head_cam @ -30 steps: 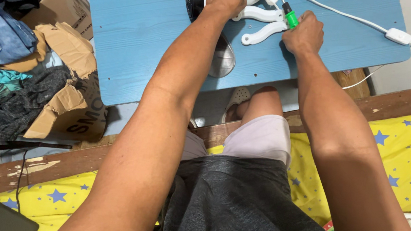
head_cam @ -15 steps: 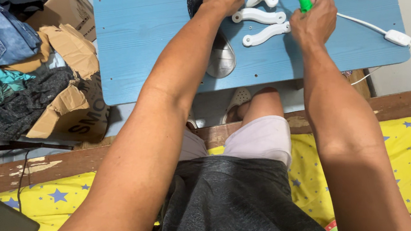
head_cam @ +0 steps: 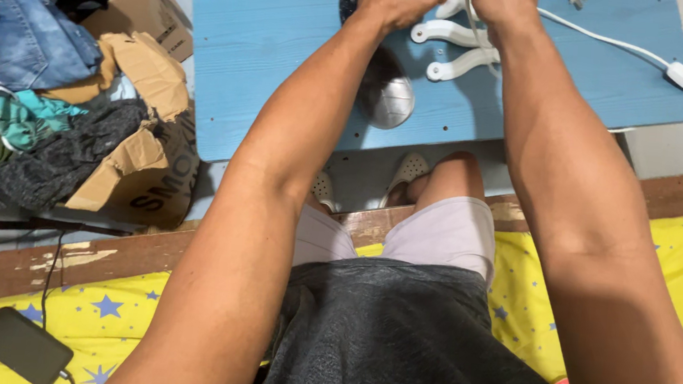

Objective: The person uses a green screwdriver to remove screws and disassemble a small white electric fan on a blue table. They remove the fan blades, the front grille, and the rear housing, placing the separated parts on the table.

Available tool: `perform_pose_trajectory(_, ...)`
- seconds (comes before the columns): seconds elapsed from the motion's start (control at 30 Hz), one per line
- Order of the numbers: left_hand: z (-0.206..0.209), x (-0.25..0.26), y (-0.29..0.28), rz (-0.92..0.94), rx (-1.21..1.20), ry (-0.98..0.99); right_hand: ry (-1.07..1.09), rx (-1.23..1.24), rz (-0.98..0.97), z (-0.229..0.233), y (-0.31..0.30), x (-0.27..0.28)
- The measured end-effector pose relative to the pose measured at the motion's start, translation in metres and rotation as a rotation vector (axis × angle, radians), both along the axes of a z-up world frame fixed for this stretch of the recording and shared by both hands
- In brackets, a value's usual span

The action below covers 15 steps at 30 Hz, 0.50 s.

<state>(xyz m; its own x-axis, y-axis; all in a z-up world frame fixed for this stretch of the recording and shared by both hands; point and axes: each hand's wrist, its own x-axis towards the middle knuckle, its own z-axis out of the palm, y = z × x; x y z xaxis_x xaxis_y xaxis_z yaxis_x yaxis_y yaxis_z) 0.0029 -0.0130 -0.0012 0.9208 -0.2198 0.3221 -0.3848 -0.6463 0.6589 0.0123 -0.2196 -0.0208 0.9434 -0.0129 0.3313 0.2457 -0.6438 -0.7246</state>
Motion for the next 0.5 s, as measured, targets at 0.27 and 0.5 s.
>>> perform_pose_trajectory(0.27, 0.026, -0.036, -0.008, -0.304, -0.478, 0.642, 0.174, 0.108, 0.240, 0.023, 0.020, -0.014)
perform_pose_trajectory(0.5, 0.030, -0.038, -0.022, -0.262, -0.711, 0.635, 0.120, 0.130, 0.231, 0.039, 0.013, -0.024)
